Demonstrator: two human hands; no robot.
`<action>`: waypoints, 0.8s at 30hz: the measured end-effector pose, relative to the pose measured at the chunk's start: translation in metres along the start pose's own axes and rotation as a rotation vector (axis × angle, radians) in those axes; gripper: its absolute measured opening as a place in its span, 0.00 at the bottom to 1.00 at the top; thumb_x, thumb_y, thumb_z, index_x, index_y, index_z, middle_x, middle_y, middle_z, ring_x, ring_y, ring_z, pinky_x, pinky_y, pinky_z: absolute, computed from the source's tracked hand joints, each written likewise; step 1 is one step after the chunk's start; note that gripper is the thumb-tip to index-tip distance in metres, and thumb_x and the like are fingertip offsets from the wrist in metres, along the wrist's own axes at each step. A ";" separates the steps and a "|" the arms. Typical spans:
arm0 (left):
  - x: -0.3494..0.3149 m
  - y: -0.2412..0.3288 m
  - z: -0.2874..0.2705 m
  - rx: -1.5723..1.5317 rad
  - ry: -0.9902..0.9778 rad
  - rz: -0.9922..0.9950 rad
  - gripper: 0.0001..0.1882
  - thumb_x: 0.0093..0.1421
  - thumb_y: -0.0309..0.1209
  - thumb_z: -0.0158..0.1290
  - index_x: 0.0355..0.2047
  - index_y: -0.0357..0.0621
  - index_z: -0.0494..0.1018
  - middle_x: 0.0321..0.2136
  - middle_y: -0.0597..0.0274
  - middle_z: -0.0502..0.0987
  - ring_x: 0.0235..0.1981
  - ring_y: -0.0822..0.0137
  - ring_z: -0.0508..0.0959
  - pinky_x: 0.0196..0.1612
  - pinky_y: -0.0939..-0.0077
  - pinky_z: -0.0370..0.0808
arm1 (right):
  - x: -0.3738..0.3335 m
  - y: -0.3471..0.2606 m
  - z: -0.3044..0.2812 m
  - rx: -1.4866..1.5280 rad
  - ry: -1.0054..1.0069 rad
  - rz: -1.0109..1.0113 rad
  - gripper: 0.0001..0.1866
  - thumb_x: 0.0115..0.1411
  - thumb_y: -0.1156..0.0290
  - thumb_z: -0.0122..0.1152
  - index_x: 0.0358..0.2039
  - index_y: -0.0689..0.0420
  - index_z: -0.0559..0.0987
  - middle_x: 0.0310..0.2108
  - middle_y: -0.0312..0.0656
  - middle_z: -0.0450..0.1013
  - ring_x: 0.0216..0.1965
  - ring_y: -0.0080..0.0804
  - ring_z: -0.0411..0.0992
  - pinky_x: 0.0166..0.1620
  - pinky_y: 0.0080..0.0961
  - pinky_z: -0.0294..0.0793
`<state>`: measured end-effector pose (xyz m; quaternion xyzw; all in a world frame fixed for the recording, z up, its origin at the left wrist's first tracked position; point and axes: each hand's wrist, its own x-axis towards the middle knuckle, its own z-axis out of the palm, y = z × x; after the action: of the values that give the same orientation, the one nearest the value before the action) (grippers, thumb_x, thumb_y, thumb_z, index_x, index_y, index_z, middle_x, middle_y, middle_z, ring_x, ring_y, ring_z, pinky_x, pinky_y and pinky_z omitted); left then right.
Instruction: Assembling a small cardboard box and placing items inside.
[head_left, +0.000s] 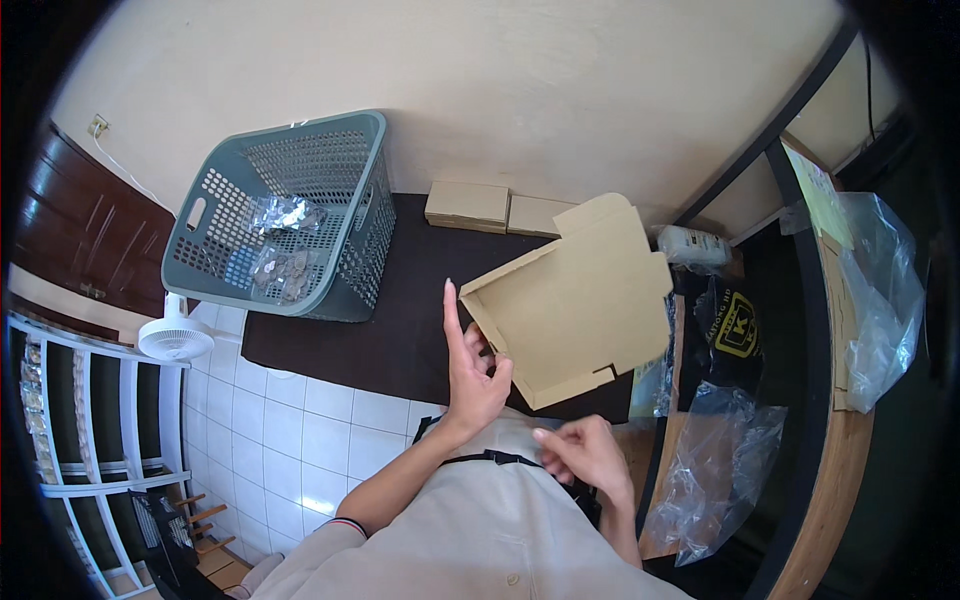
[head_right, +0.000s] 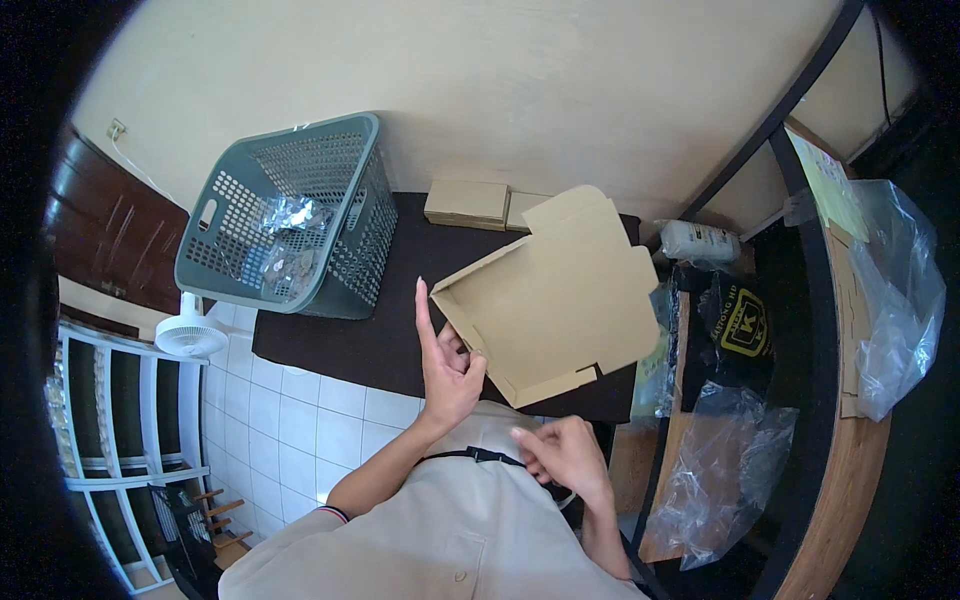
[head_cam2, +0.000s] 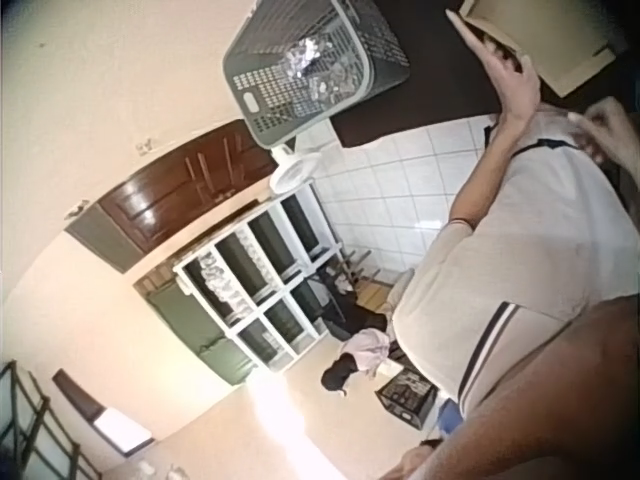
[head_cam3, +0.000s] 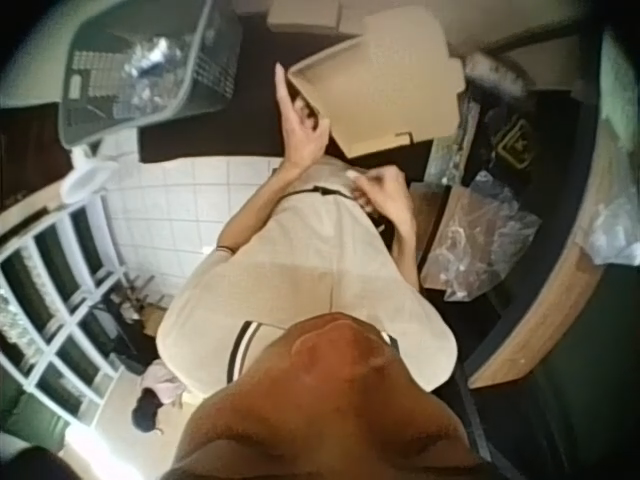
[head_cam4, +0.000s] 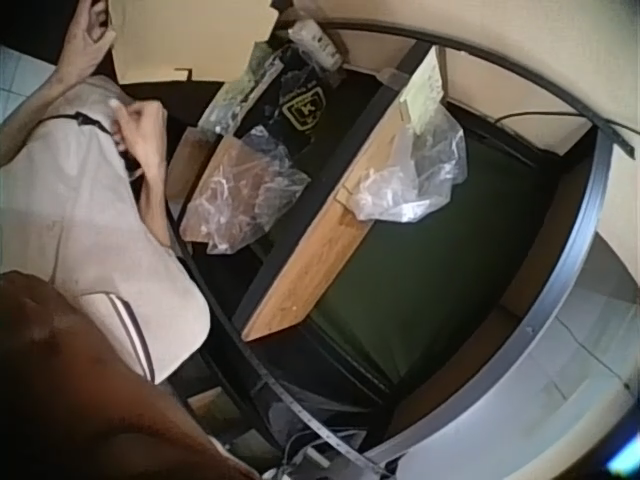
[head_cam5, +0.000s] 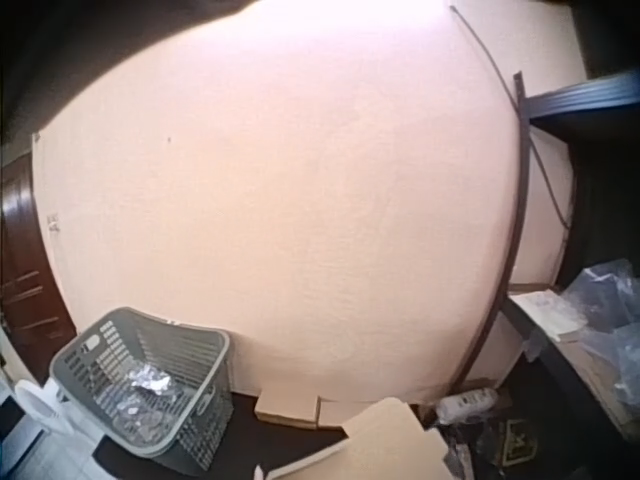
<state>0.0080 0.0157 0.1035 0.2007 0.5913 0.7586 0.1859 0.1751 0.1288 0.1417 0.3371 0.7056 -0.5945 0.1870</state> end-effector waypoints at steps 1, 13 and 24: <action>0.000 -0.001 -0.001 -0.002 0.002 0.002 0.61 0.58 0.07 0.45 0.80 0.64 0.24 0.64 0.42 0.67 0.60 0.60 0.76 0.56 0.67 0.80 | -0.014 -0.004 0.001 0.116 0.101 -0.056 0.08 0.70 0.76 0.65 0.33 0.66 0.84 0.22 0.37 0.80 0.22 0.18 0.77 0.26 0.17 0.73; -0.021 -0.014 0.002 -0.047 -0.187 0.114 0.49 0.65 0.17 0.60 0.76 0.54 0.41 0.63 0.41 0.70 0.61 0.57 0.76 0.59 0.65 0.78 | 0.057 -0.051 0.052 0.019 0.660 -0.806 0.13 0.61 0.78 0.68 0.47 0.68 0.85 0.42 0.53 0.80 0.42 0.50 0.79 0.46 0.38 0.78; -0.026 -0.008 -0.008 0.239 -0.178 0.106 0.46 0.57 0.10 0.54 0.75 0.47 0.52 0.55 0.40 0.73 0.51 0.49 0.83 0.47 0.63 0.84 | 0.078 -0.028 0.040 0.382 0.326 -0.653 0.12 0.65 0.80 0.68 0.49 0.69 0.86 0.41 0.44 0.82 0.40 0.26 0.78 0.43 0.24 0.78</action>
<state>0.0261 -0.0018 0.0915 0.3188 0.6471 0.6708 0.1722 0.0954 0.1081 0.1015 0.2138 0.6730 -0.6816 -0.1918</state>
